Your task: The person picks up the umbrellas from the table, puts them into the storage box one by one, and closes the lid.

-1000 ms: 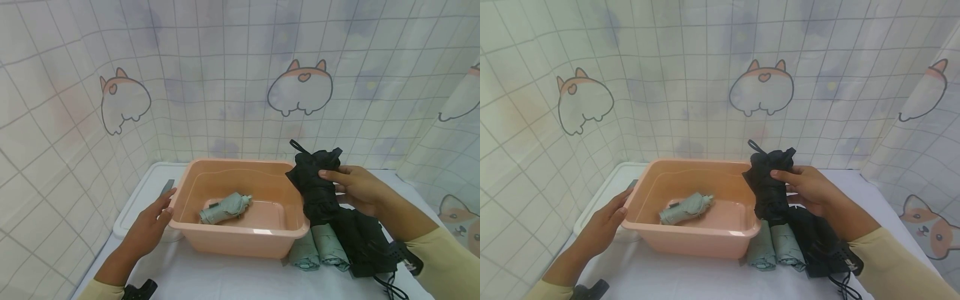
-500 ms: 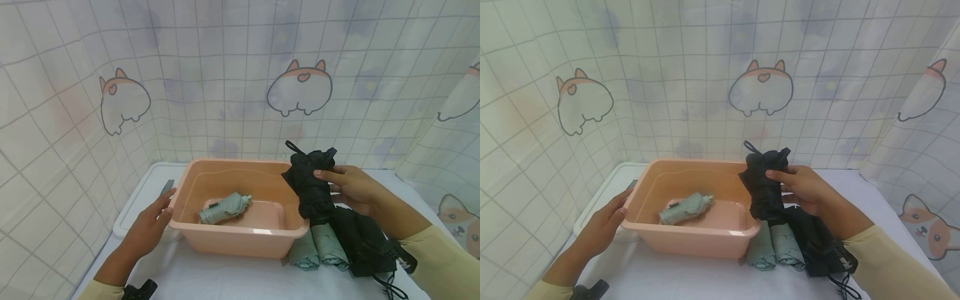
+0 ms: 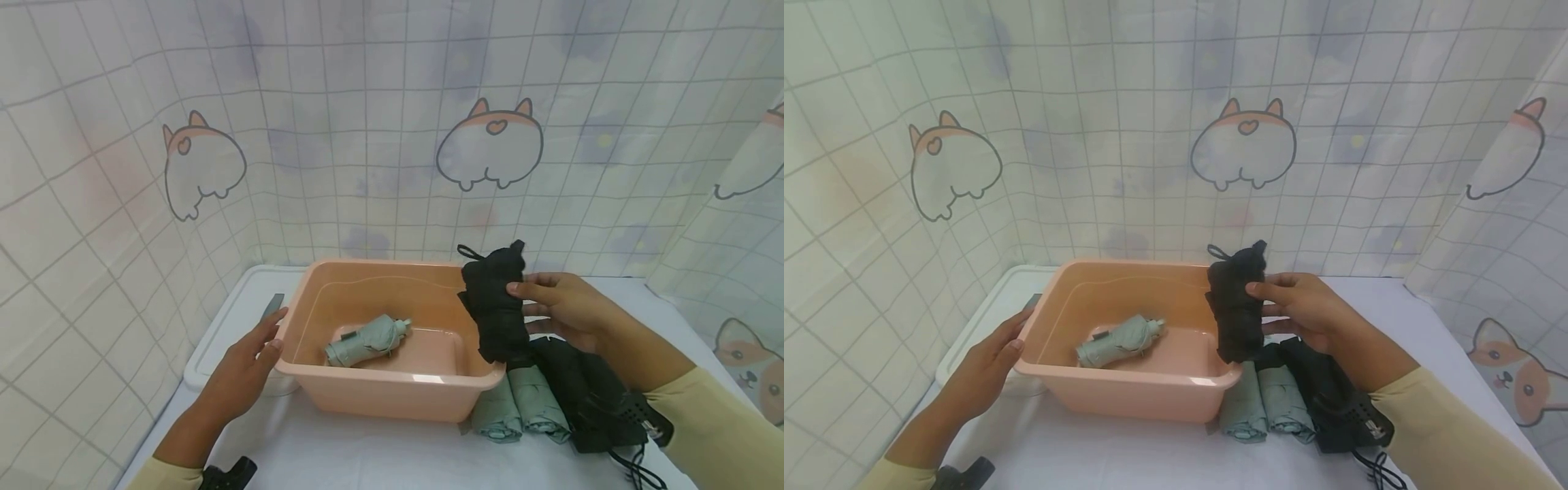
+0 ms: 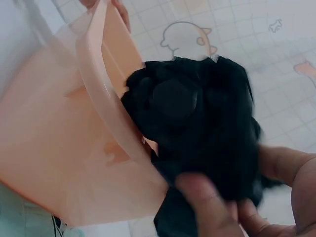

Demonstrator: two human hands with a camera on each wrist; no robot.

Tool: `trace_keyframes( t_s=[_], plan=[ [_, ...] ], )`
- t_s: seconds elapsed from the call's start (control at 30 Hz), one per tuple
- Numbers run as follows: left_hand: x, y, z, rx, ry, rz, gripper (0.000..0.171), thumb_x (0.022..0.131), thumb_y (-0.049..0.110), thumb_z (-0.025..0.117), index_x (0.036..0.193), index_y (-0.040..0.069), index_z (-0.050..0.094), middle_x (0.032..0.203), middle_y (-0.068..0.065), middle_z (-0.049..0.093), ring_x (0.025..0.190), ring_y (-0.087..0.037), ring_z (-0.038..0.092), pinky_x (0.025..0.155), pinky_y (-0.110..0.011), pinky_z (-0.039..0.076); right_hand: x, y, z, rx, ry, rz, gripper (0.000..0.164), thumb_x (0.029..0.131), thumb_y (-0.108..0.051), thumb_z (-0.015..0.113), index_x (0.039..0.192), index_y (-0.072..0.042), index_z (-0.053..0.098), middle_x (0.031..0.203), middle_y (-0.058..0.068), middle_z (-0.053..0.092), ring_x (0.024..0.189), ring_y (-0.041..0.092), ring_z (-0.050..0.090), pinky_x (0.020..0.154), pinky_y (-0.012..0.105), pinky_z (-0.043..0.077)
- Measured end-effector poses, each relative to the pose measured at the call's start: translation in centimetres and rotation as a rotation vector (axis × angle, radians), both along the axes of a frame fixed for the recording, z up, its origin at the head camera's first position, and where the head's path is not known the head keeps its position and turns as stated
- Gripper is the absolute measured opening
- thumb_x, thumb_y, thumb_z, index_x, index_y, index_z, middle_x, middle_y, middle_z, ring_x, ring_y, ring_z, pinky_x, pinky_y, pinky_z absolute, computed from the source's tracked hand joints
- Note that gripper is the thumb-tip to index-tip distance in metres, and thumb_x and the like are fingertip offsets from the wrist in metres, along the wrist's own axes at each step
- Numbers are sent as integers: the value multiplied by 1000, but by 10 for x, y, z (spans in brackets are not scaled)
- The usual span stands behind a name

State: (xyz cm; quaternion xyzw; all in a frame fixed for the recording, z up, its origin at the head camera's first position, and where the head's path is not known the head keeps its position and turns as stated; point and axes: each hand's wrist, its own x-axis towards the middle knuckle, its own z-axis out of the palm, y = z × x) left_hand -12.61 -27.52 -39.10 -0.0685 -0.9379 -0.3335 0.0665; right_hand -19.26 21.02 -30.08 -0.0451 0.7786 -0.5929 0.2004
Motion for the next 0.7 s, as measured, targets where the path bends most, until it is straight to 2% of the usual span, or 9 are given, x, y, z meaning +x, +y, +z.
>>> trace_keyframes(
  t_s=[0.13,0.2,0.7],
  plan=[
    [0,0,1,5,-14,2,55,111,45,35,163,29,28,150,-23,50,132,-49,51,94,-70,46,1,2,-1,-23,35,-29,64,106,-32,58,150,9,36,152,28,39,122,34,61,95,38,55],
    [0,0,1,8,-22,4,54,111,44,34,163,30,28,151,-23,49,133,-49,50,95,-70,46,1,3,-2,-2,47,-37,65,105,-35,58,150,7,37,150,27,43,115,28,65,94,36,55],
    [1,0,2,6,-19,-2,55,111,45,35,163,28,28,152,-22,48,134,-48,49,96,-70,45,2,31,-20,93,31,-13,73,106,-42,56,153,8,32,154,28,39,129,39,53,99,37,52]
  ],
)
